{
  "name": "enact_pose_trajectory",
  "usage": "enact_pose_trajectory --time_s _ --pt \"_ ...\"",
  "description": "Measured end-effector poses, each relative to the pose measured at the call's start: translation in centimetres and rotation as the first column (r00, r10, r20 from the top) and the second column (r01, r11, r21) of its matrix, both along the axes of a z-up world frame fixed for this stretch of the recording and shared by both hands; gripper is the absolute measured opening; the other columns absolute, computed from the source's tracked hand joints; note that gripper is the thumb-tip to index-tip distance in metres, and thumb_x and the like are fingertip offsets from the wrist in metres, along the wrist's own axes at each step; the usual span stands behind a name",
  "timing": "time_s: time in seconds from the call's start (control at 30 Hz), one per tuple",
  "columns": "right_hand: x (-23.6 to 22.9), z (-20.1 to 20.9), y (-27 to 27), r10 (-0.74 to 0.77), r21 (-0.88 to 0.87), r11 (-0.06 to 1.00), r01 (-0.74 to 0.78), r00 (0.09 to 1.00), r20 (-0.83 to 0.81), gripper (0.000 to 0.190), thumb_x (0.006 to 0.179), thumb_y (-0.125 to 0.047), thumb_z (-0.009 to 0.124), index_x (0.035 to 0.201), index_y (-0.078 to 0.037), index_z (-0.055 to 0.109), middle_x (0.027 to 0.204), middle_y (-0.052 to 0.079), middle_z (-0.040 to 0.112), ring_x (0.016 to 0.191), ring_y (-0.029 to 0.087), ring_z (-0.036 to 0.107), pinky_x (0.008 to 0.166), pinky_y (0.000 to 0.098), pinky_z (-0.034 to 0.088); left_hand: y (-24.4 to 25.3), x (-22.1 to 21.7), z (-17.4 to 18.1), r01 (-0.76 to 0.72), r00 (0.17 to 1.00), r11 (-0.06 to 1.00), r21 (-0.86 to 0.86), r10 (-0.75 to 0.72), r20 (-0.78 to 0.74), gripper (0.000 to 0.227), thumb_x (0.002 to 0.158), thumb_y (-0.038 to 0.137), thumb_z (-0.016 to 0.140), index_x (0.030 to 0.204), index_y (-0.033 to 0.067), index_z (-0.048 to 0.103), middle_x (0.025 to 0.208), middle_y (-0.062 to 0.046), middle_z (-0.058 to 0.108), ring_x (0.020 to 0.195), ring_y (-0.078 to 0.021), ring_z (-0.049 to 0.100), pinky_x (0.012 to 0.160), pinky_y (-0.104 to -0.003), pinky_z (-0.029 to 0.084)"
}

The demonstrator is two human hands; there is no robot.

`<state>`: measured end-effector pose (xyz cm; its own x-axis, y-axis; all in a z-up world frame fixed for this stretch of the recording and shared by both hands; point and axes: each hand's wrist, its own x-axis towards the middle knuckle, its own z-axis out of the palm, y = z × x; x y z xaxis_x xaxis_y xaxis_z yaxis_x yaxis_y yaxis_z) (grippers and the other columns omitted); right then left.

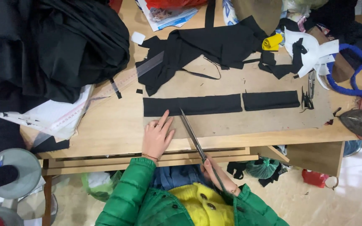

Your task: The person uses shears to cut a strip of black fabric on a wooden table. They then unfold a larger piece of black fabric, smooth it out, and cut along its edge using the shears. The person also handles smaller pieces of fabric and a cardboard template during the process.

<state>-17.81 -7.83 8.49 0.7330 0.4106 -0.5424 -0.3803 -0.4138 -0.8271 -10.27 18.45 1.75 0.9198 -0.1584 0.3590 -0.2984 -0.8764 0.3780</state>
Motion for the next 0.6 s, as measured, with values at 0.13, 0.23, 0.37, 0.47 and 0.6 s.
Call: enact_pose_trajectory --time_s 0.13,0.23,0.37,0.47,0.6 --pt "-0.5 -2.1 0.5 -0.174 0.062 0.980 0.187 0.969 -0.176 0.070 0.095 -0.061 0.035 0.149 -0.017 0.044 0.080 -0.001 0.048 0.059 0.007 0.037 0.048 0.0207 0.029 -0.1 0.0 -0.3 -0.013 1.000 1.000 -0.012 0.013 -0.001 0.047 0.100 0.037 0.061 0.136 0.0075 0.065 0.159 -0.002 0.047 0.096 -0.0278 0.053 0.080 -0.043 0.047" --pt "-0.6 -2.3 1.1 -0.211 0.059 0.972 0.229 0.952 -0.222 0.078 0.091 -0.066 0.035 0.152 -0.018 0.040 0.083 0.001 0.049 0.058 0.006 0.035 0.047 0.0208 0.026 -0.1 0.0 -0.4 -0.019 1.000 1.000 -0.004 0.019 0.016 0.048 0.101 0.037 0.060 0.138 0.0063 0.063 0.159 0.001 0.048 0.095 -0.0275 0.053 0.080 -0.043 0.047" --pt "-1.2 -2.7 1.4 -0.212 0.025 0.975 0.223 0.952 -0.220 0.080 0.090 -0.066 0.032 0.156 -0.022 0.038 0.083 0.000 0.049 0.058 0.005 0.035 0.047 0.0197 0.029 0.1 -0.2 -0.3 -0.003 0.999 1.000 -0.017 0.003 0.052 0.049 0.101 0.036 0.064 0.139 0.0053 0.063 0.156 0.001 0.051 0.092 -0.0282 0.053 0.078 -0.043 0.048" --pt "-1.3 -2.5 1.7 -0.243 0.025 0.966 0.256 0.941 -0.236 0.083 0.086 -0.071 0.034 0.152 -0.021 0.041 0.084 -0.001 0.049 0.059 0.007 0.036 0.047 0.0212 0.026 0.1 -0.1 -0.3 -0.002 0.995 0.999 -0.049 0.007 0.099 0.048 0.100 0.036 0.067 0.137 0.0049 0.063 0.155 0.000 0.053 0.092 -0.0269 0.052 0.081 -0.041 0.047" --pt "-0.8 -2.5 2.4 -0.247 0.006 0.967 0.255 0.943 -0.222 0.083 0.086 -0.071 0.032 0.154 -0.024 0.043 0.084 0.000 0.049 0.063 0.008 0.038 0.050 0.0199 0.029 0.3 0.0 -0.3 0.009 0.997 0.999 -0.043 -0.006 0.083 0.047 0.101 0.035 0.066 0.137 0.0052 0.064 0.153 0.000 0.054 0.090 -0.0276 0.053 0.076 -0.041 0.046"
